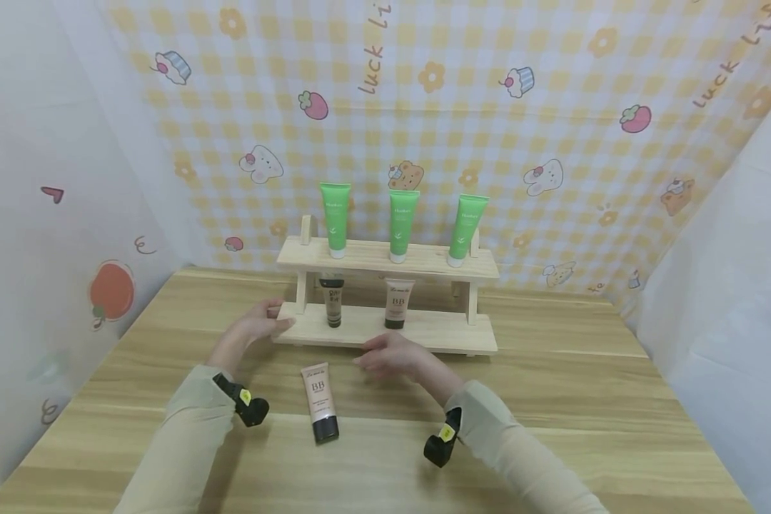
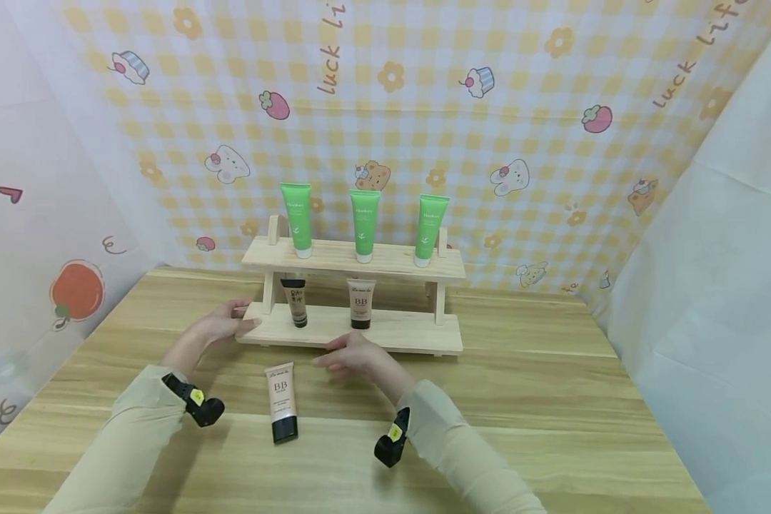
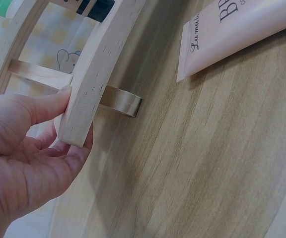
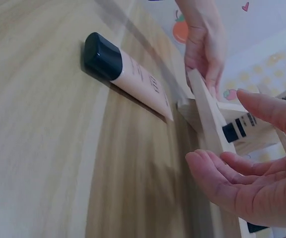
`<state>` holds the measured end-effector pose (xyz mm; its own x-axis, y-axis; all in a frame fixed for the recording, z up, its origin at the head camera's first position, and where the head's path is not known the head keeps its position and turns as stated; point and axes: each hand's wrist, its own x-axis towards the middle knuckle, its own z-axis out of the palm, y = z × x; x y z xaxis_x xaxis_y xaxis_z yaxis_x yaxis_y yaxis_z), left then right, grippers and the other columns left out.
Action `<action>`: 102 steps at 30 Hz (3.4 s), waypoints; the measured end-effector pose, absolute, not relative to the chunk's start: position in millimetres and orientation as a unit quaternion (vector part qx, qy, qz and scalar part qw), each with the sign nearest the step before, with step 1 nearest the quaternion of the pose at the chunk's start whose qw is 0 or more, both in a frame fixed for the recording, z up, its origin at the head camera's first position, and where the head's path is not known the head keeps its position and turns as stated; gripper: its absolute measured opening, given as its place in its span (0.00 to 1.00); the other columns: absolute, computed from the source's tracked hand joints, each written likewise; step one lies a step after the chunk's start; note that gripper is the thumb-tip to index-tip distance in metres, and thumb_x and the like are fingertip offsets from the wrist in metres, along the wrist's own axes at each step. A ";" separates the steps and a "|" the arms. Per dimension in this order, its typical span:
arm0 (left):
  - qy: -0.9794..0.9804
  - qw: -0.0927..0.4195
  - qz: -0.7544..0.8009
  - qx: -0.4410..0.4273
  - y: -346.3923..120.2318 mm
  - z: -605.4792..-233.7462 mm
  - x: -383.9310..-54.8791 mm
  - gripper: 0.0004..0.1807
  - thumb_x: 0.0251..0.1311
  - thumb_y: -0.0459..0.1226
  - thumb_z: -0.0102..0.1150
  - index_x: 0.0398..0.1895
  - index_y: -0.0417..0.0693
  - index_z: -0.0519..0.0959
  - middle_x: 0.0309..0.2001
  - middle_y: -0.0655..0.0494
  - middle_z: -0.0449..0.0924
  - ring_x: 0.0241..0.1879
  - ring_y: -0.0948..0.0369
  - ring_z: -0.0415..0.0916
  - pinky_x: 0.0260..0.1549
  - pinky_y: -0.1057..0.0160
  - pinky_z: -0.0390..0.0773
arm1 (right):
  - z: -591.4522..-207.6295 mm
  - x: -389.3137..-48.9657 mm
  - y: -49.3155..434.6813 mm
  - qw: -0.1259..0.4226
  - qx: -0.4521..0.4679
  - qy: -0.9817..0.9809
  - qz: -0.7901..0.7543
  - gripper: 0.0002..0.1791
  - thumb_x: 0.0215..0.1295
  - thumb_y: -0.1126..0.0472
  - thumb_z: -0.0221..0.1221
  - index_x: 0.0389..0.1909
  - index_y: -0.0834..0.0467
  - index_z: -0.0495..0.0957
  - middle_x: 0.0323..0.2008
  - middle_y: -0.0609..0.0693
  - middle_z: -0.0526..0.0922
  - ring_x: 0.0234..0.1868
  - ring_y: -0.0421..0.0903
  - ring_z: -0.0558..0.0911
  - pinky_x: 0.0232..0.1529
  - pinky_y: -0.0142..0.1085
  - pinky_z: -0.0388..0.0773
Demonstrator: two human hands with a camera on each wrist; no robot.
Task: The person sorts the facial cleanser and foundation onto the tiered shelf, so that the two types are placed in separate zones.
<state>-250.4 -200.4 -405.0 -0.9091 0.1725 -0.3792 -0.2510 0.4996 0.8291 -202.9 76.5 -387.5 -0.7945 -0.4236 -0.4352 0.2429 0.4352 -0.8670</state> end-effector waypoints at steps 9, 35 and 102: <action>0.842 0.203 0.499 -0.022 -200.7 -405.9 -250.3 0.40 0.63 0.38 0.49 0.69 0.32 0.40 0.66 0.27 0.50 0.63 0.38 0.57 0.64 0.43 0.57 | -398.3 -198.0 60.3 0.334 -0.066 0.788 -0.513 0.27 0.58 0.61 0.58 0.57 0.69 0.66 0.47 0.63 0.79 0.46 0.56 0.81 0.47 0.41 0.80; 0.843 0.201 0.498 -0.022 -197.8 -404.1 -251.2 0.39 0.63 0.37 0.49 0.68 0.29 0.41 0.65 0.26 0.49 0.64 0.37 0.54 0.64 0.45 0.58 | -418.7 -187.4 5.3 0.272 -0.033 0.872 -0.405 0.26 0.40 0.60 0.71 0.40 0.66 0.75 0.26 0.50 0.75 0.24 0.44 0.75 0.25 0.32 0.76; 0.847 0.198 0.494 -0.012 -198.4 -406.1 -253.0 0.37 0.63 0.35 0.48 0.67 0.26 0.42 0.63 0.23 0.52 0.62 0.37 0.58 0.63 0.46 0.61 | -403.5 -204.9 71.1 0.337 -0.056 0.821 -0.458 0.25 0.49 0.62 0.66 0.48 0.64 0.70 0.34 0.54 0.81 0.30 0.44 0.80 0.30 0.34 0.81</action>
